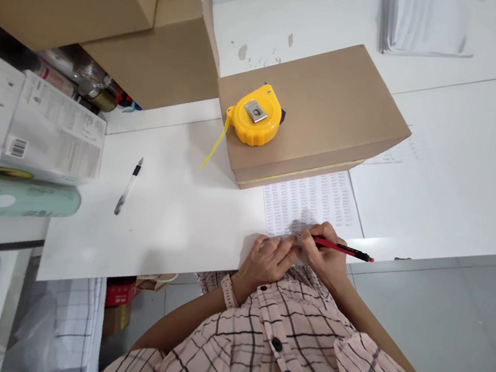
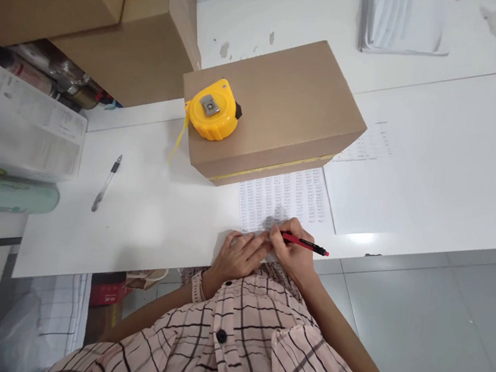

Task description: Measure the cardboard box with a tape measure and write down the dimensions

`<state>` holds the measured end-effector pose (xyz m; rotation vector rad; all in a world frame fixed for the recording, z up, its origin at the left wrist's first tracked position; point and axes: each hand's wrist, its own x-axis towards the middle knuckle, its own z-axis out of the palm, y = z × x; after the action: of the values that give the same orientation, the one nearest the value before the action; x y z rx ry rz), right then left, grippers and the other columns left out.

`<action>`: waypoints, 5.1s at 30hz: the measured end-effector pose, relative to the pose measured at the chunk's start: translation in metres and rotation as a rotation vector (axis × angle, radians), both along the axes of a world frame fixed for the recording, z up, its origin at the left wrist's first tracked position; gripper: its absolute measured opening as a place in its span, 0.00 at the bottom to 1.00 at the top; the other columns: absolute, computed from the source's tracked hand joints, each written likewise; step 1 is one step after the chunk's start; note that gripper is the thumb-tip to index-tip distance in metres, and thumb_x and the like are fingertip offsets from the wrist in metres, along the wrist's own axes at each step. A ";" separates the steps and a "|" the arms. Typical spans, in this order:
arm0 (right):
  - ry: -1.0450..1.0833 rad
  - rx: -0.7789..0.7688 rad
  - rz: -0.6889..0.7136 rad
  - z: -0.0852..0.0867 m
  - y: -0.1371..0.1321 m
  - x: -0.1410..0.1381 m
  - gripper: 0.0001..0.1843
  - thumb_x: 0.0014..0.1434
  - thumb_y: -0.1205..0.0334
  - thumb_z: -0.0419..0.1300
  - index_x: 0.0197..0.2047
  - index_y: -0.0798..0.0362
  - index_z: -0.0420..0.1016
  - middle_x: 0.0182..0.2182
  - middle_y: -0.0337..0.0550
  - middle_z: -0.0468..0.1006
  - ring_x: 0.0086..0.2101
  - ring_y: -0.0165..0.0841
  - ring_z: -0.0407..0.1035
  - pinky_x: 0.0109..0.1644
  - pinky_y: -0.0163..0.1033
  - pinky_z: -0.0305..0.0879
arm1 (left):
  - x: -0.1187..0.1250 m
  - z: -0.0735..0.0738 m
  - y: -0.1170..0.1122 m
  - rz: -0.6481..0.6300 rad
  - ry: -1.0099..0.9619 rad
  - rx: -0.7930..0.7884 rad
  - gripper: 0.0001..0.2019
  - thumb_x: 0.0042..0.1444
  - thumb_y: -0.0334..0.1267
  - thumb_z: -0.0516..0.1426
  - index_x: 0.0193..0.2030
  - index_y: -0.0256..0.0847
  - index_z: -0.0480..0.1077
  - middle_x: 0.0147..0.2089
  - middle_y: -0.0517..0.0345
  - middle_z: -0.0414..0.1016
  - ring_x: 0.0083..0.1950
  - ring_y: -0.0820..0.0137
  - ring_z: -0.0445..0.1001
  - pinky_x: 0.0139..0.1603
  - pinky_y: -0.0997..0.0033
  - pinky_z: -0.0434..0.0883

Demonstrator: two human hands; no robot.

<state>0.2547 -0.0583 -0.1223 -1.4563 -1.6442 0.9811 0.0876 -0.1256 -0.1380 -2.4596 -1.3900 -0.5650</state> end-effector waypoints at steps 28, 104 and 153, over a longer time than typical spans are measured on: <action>0.036 0.031 0.000 -0.004 -0.001 0.001 0.16 0.65 0.55 0.62 0.29 0.48 0.62 0.22 0.33 0.67 0.23 0.29 0.60 0.29 0.37 0.59 | 0.000 0.000 0.001 0.004 -0.016 0.018 0.14 0.68 0.39 0.57 0.57 0.42 0.77 0.65 0.48 0.75 0.53 0.61 0.75 0.54 0.58 0.67; 0.792 -0.329 0.436 0.138 0.085 -0.013 0.25 0.57 0.41 0.69 0.51 0.48 0.82 0.40 0.47 0.80 0.39 0.36 0.74 0.49 0.48 0.75 | -0.059 0.156 0.085 0.049 -1.237 -0.474 0.32 0.62 0.55 0.60 0.67 0.47 0.57 0.49 0.51 0.73 0.45 0.65 0.77 0.44 0.66 0.77; 0.161 -0.095 -0.103 0.121 0.245 0.010 0.21 0.47 0.42 0.71 0.25 0.50 0.75 0.28 0.43 0.77 0.33 0.36 0.68 0.36 0.41 0.63 | -0.172 0.163 0.113 0.484 -1.456 -0.324 0.34 0.47 0.55 0.68 0.57 0.38 0.69 0.43 0.52 0.77 0.42 0.64 0.77 0.44 0.67 0.71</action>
<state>0.2652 0.1863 -0.0015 -1.4682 -1.4107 1.1011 -0.0842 -0.0128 0.0254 -1.5241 -2.5095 -2.3433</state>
